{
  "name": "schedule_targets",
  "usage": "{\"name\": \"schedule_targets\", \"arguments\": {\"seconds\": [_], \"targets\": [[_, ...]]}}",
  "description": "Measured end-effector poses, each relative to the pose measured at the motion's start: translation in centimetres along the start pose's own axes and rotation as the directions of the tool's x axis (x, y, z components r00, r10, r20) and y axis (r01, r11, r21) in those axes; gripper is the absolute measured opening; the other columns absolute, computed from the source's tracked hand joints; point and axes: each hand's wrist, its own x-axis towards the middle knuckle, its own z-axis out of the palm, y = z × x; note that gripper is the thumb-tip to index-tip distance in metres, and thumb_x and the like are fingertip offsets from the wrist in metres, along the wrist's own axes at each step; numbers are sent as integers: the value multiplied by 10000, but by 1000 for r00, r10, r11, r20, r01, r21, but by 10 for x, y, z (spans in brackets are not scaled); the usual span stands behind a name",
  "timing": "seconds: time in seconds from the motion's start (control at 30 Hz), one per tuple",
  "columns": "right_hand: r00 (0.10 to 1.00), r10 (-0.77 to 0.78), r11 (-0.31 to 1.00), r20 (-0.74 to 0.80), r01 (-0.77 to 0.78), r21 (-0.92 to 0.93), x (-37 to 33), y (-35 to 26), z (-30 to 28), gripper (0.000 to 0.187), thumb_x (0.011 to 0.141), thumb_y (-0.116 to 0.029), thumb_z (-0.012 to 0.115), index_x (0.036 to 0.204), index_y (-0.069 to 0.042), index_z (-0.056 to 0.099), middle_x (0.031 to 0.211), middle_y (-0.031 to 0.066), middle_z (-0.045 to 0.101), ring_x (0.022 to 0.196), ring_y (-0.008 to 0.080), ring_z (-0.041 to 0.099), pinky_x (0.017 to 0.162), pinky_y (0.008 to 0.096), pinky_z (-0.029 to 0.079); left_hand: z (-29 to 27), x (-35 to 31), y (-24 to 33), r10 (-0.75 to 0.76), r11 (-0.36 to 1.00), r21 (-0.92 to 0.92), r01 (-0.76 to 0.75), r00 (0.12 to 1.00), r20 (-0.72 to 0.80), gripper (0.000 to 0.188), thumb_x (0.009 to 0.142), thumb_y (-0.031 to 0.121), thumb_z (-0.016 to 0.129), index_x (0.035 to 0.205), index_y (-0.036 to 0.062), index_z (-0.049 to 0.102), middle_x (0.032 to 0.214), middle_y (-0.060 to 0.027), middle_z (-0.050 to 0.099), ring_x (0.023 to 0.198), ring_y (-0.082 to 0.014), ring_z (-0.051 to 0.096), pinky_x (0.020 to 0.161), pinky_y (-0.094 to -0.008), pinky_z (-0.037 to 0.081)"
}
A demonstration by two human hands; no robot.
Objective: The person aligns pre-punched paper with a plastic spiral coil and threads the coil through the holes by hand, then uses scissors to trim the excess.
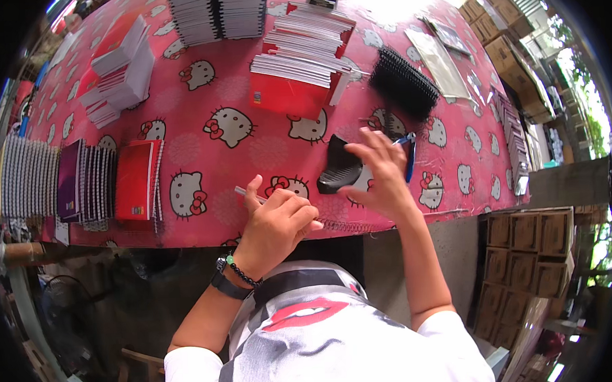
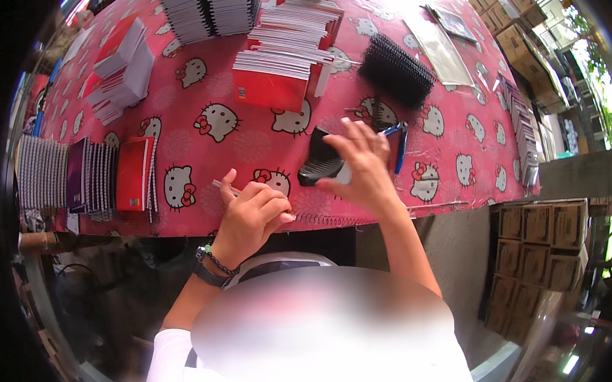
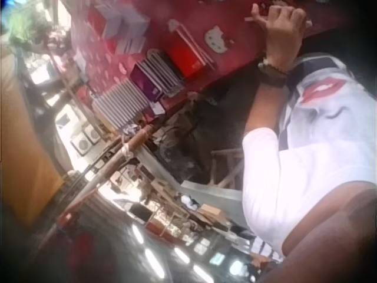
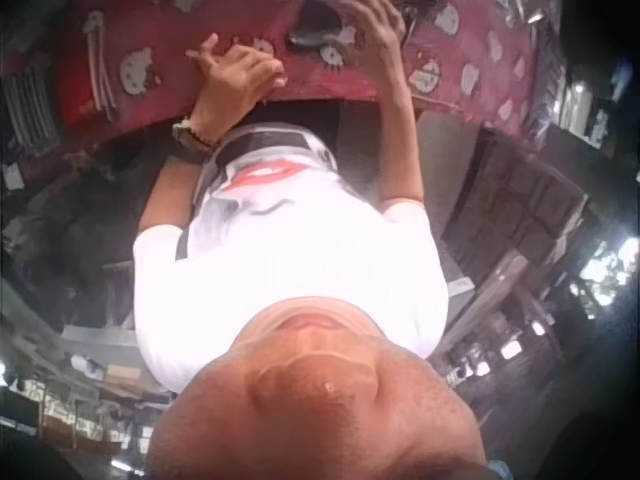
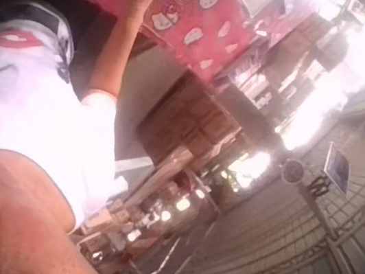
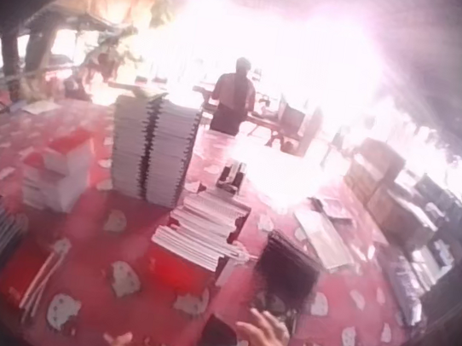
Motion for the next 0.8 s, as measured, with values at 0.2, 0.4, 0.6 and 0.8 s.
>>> {"name": "schedule_targets", "arguments": {"seconds": [0.2,0.4,0.6,0.8], "targets": [[989,-57,998,136,58,1,11,2,4,659,592,-417,777,1136,-96,586,1282,176,473,1121,335,454,969,452,327,-8,1,-19,-21,998,50,21,1000,0,244,602,271,770,781,188,626,805,65,596,909,-136,558,1044,-535,115],[914,-200,610,353,-166,775,-13,-21,-13,728,579,-666,684,971,-52,689,1020,175,607,1006,295,529,896,388,375,-1,-7,-22,-14,1000,14,15,997,-75,242,565,223,772,758,191,631,765,74,582,898,-130,554,1035,-547,153],[912,-304,470,275,-107,876,-6,-20,-16,522,596,-474,778,934,-84,694,1005,148,582,996,308,503,878,399,392,-4,-4,-22,1,1000,4,-1,998,-63,254,568,281,782,752,187,634,745,72,581,877,-131,555,1034,-536,159],[943,-184,711,279,-68,700,-4,-32,-16,518,575,-456,796,909,-76,687,1006,152,577,984,301,506,873,402,399,-3,-6,-22,-29,999,-16,28,997,-74,328,602,311,778,879,184,654,730,60,586,832,-123,572,1038,-513,161]]}}
